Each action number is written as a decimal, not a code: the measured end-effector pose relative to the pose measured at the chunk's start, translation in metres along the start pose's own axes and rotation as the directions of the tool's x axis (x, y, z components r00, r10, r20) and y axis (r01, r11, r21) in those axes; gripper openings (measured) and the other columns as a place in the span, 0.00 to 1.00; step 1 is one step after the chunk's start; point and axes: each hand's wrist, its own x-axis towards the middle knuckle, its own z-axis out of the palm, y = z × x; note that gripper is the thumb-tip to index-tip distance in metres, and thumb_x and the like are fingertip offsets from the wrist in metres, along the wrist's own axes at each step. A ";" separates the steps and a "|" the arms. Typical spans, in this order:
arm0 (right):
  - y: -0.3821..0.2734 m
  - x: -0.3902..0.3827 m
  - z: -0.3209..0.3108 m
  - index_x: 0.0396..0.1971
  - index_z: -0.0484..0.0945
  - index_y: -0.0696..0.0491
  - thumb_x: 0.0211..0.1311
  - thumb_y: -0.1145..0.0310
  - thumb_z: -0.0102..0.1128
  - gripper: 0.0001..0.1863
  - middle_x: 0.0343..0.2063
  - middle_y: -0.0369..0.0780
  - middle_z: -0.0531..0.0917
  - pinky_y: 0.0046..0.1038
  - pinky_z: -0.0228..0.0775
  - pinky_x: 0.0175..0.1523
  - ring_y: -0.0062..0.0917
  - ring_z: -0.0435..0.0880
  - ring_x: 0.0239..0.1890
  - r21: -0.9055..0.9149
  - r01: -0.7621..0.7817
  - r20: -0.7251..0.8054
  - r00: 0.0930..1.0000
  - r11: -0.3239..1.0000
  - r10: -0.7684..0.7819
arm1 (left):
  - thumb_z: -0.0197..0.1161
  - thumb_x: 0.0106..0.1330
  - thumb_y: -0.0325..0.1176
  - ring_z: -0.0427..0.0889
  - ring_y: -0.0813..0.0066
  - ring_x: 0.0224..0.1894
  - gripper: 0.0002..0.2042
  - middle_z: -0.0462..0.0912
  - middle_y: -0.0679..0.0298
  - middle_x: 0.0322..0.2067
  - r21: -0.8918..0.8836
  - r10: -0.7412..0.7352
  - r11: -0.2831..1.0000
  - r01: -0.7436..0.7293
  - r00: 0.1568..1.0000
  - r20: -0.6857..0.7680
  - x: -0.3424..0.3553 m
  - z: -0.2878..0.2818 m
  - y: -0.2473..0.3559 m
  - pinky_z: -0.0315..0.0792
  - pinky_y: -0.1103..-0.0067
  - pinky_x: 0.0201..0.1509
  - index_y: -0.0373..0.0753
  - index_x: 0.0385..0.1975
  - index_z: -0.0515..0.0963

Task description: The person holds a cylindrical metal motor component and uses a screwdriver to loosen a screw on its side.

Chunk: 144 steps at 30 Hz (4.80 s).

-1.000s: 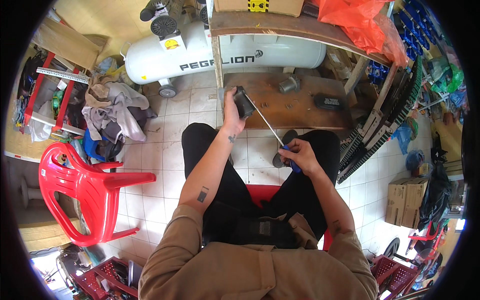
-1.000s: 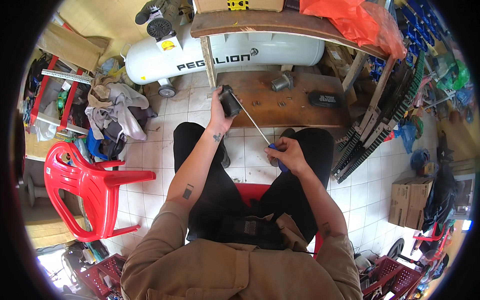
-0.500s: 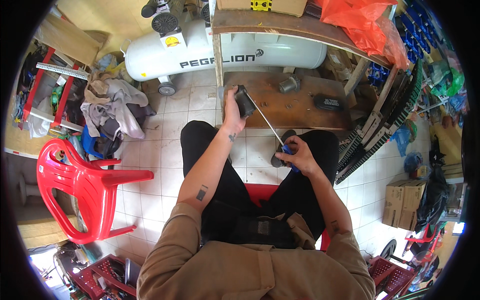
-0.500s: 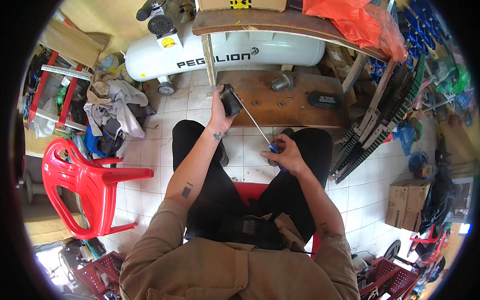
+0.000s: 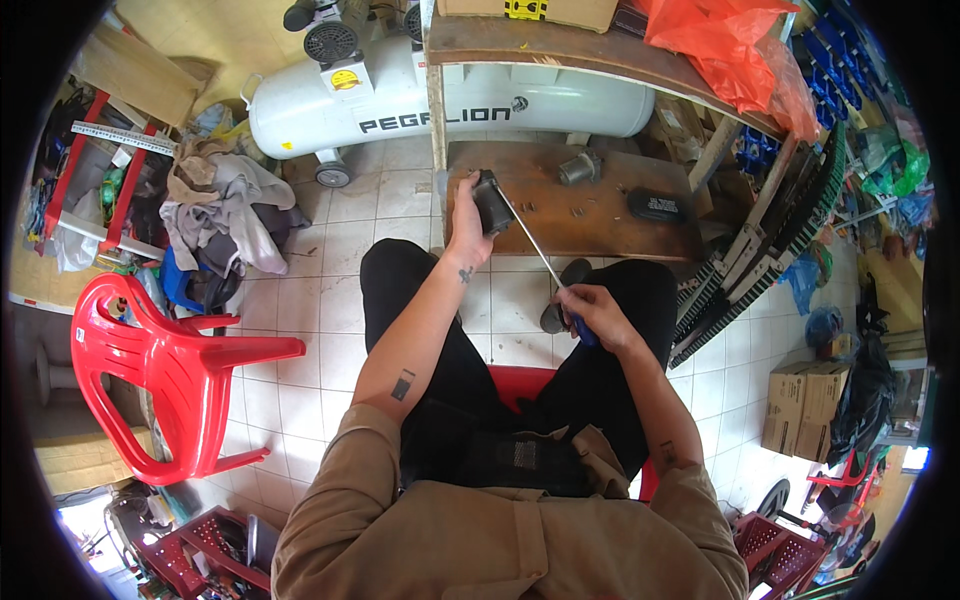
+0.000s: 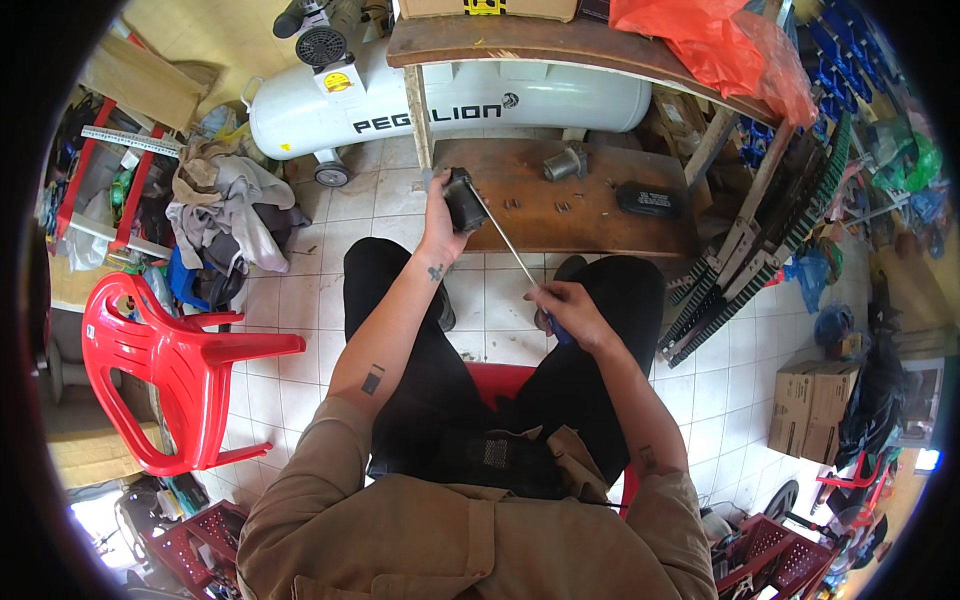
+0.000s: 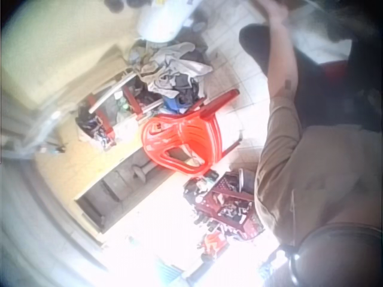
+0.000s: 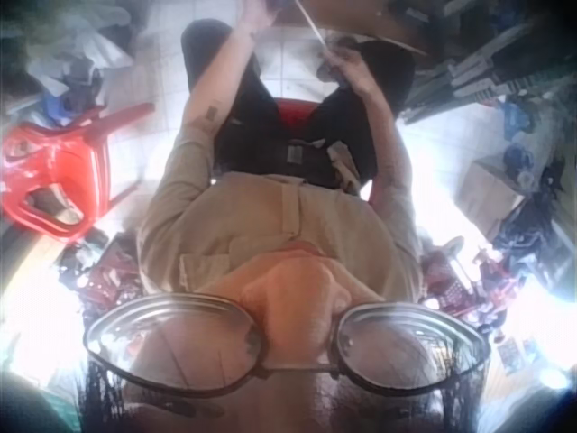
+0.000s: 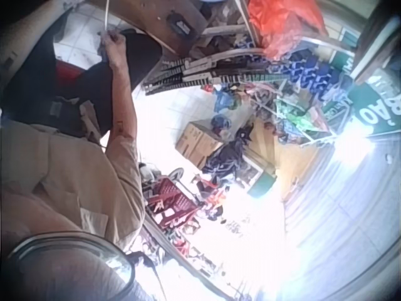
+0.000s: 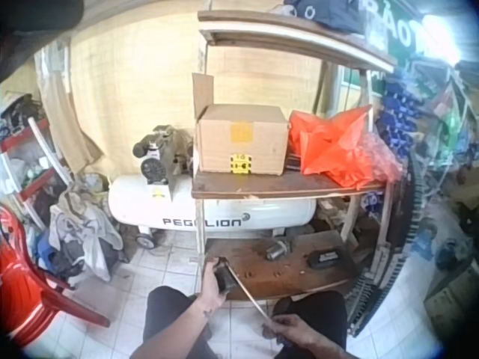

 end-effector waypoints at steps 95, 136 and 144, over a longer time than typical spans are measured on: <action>0.013 0.006 -0.007 0.49 0.72 0.61 0.62 0.67 0.69 0.21 0.34 0.45 0.83 0.24 0.78 0.37 0.24 0.85 0.35 0.053 0.059 0.055 0.997 0.997 -0.062 | 0.54 0.67 0.56 0.83 0.64 0.34 0.19 0.80 0.63 0.28 0.019 0.045 0.999 -0.045 0.999 -0.002 -0.001 0.002 0.005 0.77 0.70 0.44 0.45 0.34 0.76; 0.012 0.007 0.000 0.45 0.78 0.60 0.77 0.55 0.48 0.21 0.24 0.35 0.75 0.24 0.76 0.32 0.20 0.77 0.24 0.070 -0.052 0.058 0.997 0.996 0.048 | 0.56 0.67 0.54 0.83 0.66 0.35 0.16 0.81 0.64 0.29 0.068 0.038 0.997 -0.038 0.999 0.003 0.004 0.000 -0.002 0.75 0.71 0.46 0.48 0.37 0.75; -0.002 -0.001 0.007 0.42 0.78 0.61 0.61 0.68 0.70 0.15 0.26 0.39 0.81 0.24 0.75 0.28 0.21 0.82 0.26 0.100 0.063 -0.048 0.997 0.993 -0.059 | 0.55 0.67 0.55 0.83 0.67 0.36 0.16 0.82 0.66 0.30 0.108 0.026 0.994 -0.022 0.999 -0.037 0.003 0.001 0.000 0.74 0.71 0.46 0.49 0.38 0.76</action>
